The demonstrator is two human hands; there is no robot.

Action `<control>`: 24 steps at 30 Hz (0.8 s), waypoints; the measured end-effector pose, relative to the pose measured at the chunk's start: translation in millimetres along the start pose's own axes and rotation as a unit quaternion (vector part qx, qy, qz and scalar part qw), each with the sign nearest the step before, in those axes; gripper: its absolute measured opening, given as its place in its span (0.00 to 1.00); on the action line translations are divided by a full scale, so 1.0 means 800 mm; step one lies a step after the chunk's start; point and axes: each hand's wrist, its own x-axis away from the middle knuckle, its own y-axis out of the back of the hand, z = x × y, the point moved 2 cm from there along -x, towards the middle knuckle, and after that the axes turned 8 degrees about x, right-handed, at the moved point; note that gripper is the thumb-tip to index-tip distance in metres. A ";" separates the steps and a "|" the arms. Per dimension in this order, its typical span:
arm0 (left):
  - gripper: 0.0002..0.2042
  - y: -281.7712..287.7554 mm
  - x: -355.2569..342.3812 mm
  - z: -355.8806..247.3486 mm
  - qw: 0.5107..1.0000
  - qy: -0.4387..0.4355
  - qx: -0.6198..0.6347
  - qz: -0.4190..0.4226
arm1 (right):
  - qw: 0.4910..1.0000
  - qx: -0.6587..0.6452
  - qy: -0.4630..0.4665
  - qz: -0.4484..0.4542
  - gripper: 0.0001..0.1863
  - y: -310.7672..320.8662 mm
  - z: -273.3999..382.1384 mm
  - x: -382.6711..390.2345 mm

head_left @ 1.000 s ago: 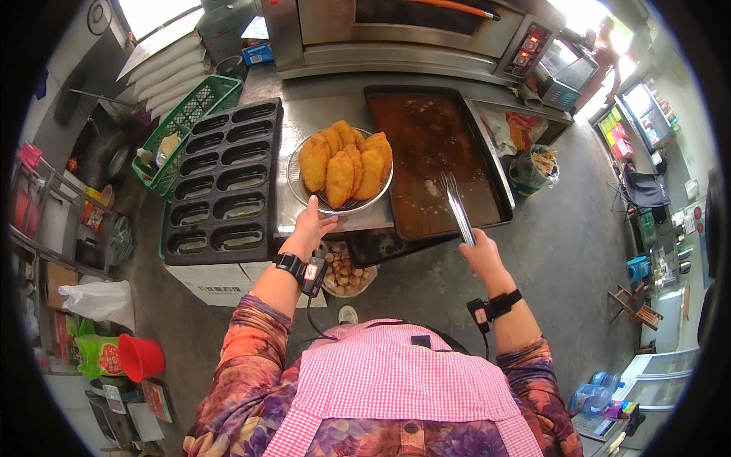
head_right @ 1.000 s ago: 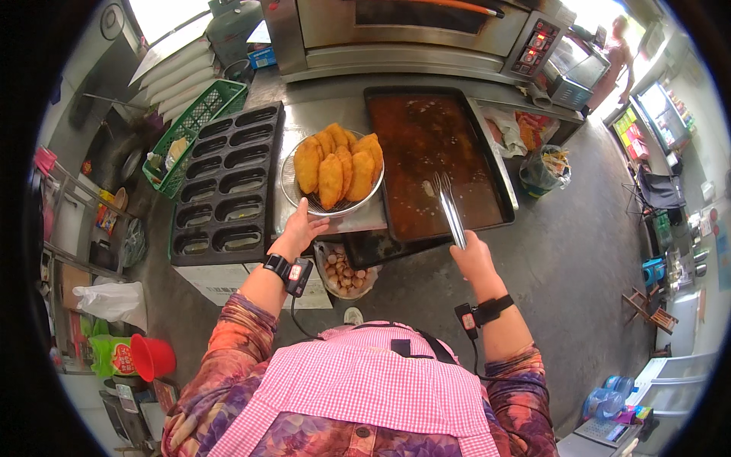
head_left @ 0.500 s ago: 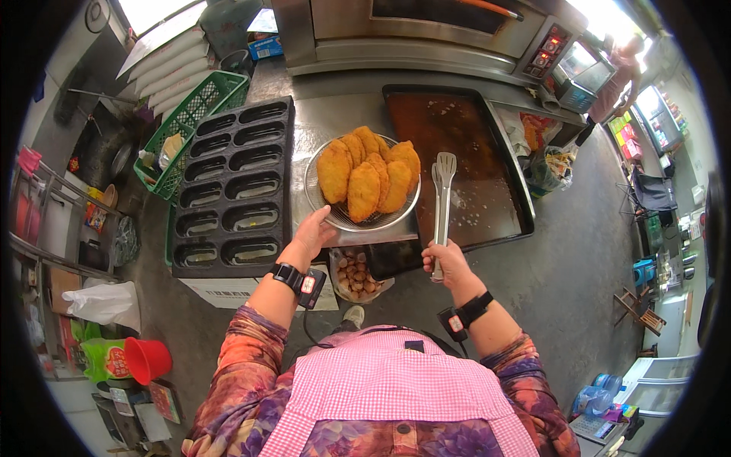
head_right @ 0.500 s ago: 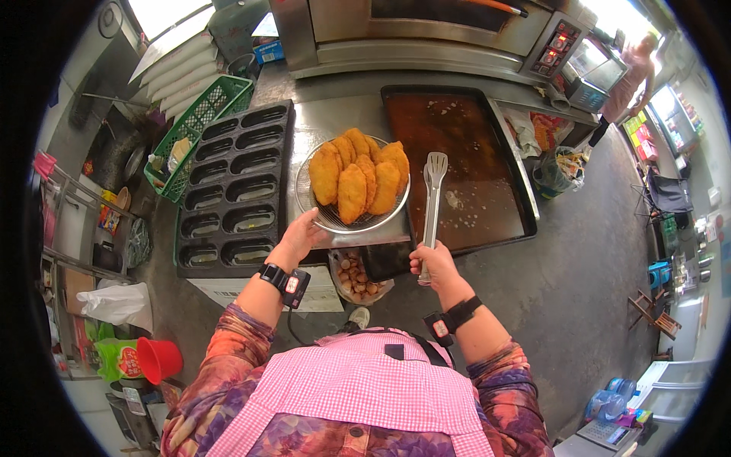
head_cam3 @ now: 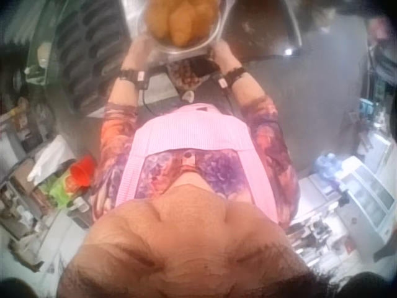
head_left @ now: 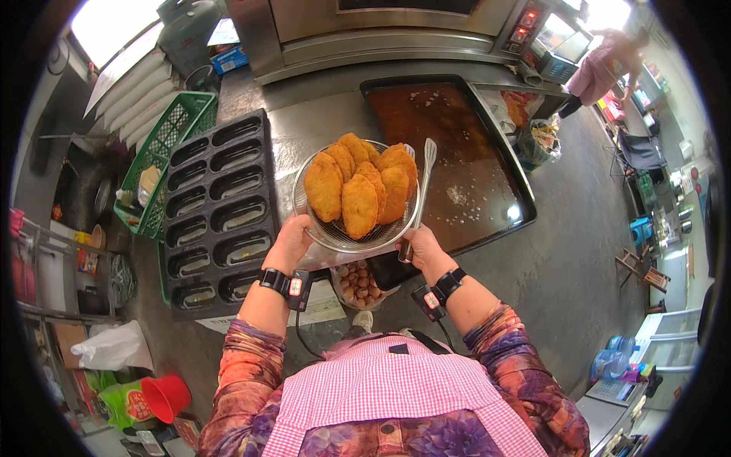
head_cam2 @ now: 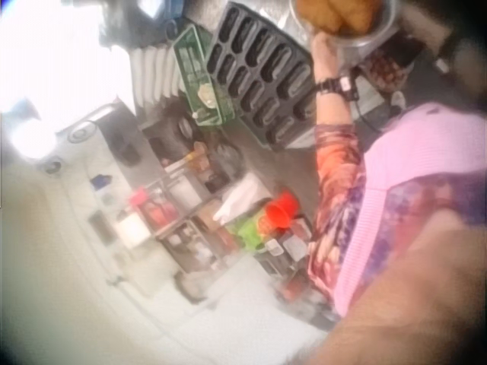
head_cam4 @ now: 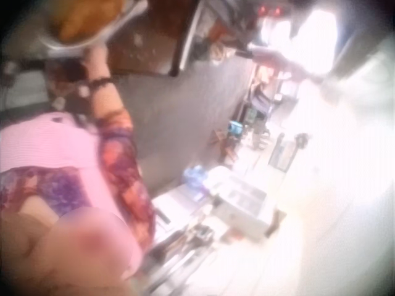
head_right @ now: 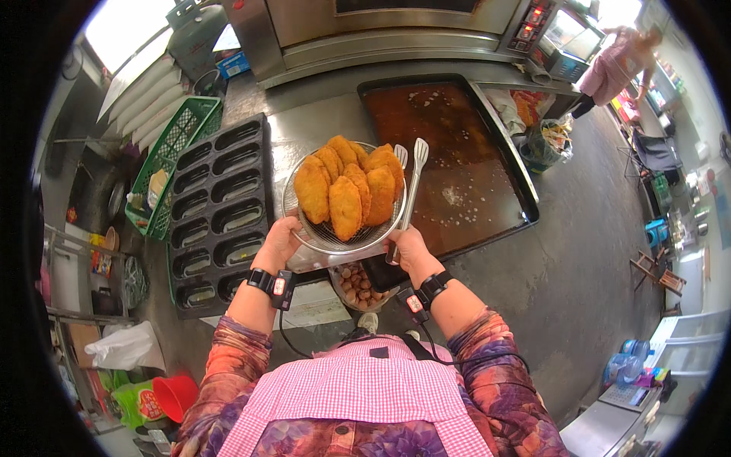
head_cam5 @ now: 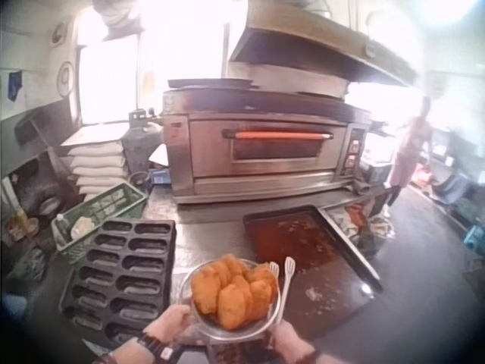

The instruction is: The person tears off pieces of dough, weighs them, and shapes them into small balls on a metal countertop. Then they use tongs to transfer fried pastries from a deep fryer into a wire basket and carry the basket to a display counter.

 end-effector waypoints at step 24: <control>0.29 -0.070 0.091 -0.019 0.996 0.014 0.027 0.089 | 0.996 -0.018 0.084 0.009 0.09 0.001 0.036 0.111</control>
